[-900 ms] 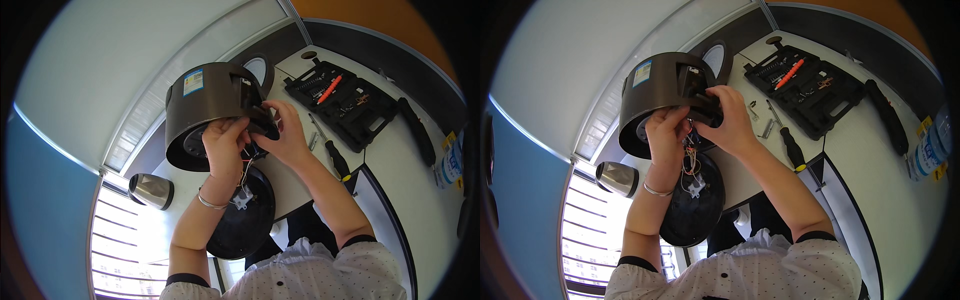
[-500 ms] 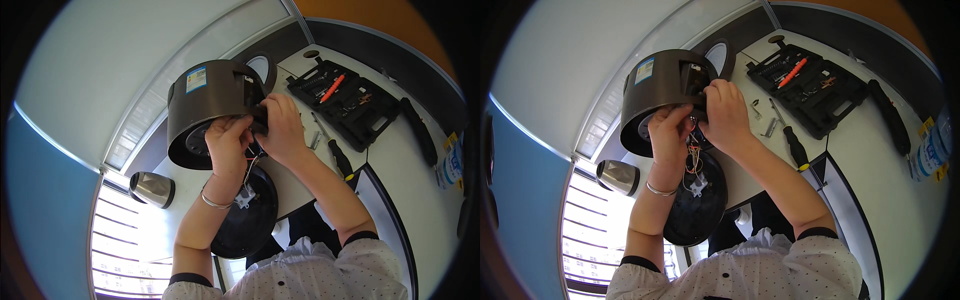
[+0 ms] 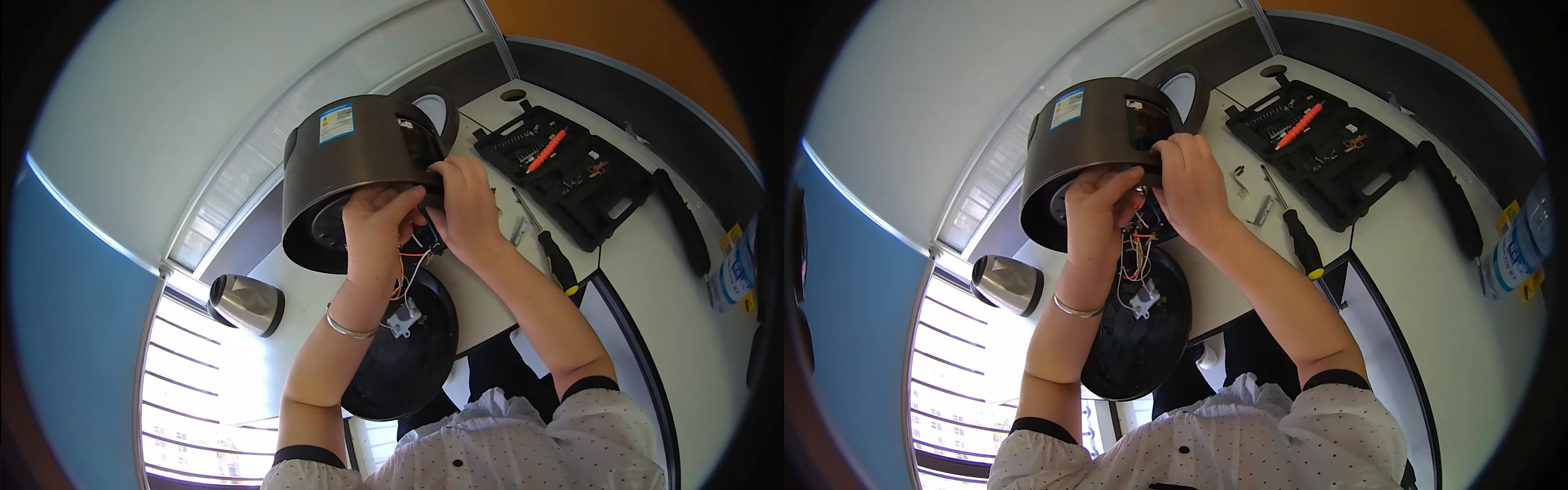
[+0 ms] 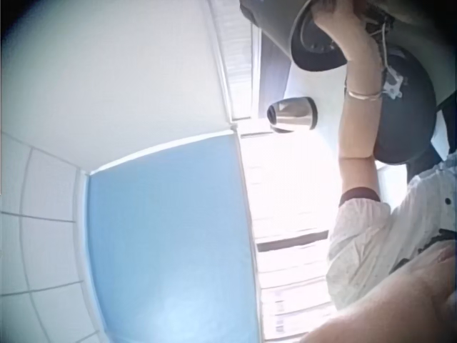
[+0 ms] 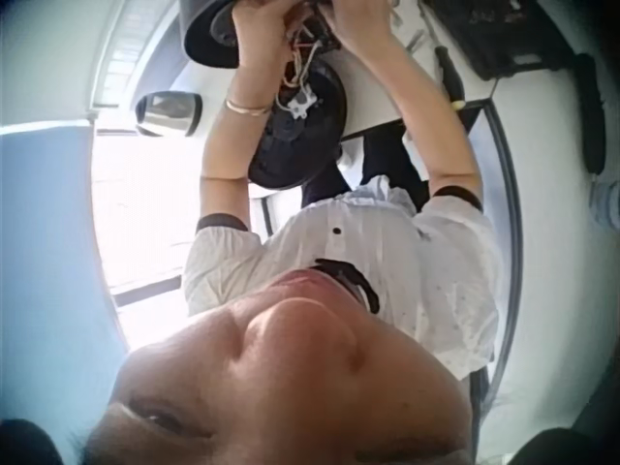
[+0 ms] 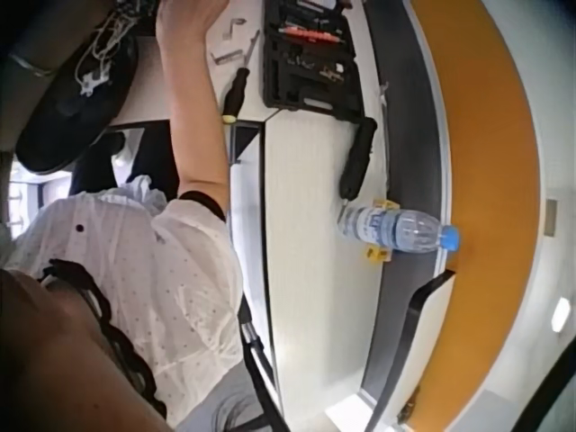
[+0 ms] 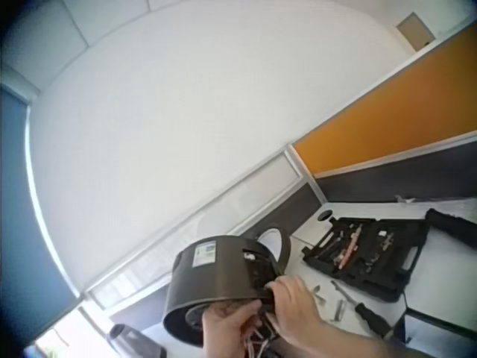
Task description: The person is repairing a small kitchen appliance, likely a rice cooker, by manipulating its internal wiring and components. They use their hands to adjust wires and a small metal plate inside the open appliance casing.
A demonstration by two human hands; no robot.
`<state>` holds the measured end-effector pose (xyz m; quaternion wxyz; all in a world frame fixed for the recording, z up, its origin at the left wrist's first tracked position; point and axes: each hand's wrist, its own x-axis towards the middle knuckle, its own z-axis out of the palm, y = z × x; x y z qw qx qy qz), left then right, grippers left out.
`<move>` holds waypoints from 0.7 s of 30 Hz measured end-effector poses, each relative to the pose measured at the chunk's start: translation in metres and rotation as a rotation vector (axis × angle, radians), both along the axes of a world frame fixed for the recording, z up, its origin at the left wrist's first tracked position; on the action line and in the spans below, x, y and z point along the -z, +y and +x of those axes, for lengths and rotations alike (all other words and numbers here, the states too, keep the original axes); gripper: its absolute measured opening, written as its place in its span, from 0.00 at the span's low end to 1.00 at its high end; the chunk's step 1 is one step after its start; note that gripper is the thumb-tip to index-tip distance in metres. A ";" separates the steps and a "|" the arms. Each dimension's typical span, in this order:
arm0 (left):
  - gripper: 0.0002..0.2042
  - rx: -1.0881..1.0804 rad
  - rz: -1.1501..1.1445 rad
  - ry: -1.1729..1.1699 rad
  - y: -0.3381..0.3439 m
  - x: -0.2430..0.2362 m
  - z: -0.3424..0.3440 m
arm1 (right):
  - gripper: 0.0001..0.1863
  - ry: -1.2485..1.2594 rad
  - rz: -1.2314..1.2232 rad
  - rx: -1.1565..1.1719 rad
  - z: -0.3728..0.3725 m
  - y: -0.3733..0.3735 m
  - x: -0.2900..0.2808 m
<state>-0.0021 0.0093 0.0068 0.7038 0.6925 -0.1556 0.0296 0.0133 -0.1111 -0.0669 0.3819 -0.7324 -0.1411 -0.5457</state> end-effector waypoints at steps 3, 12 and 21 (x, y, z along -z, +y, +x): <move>0.10 -0.004 0.102 -0.105 0.002 -0.001 -0.003 | 0.31 -0.027 0.019 0.021 0.002 0.001 0.004; 0.13 -0.451 1.059 -1.810 0.032 -0.016 -0.010 | 0.34 -0.088 -0.047 0.099 0.004 0.000 0.006; 0.14 -0.232 1.254 -1.944 0.012 -0.030 0.026 | 0.33 -0.165 -0.052 0.152 0.005 0.001 0.009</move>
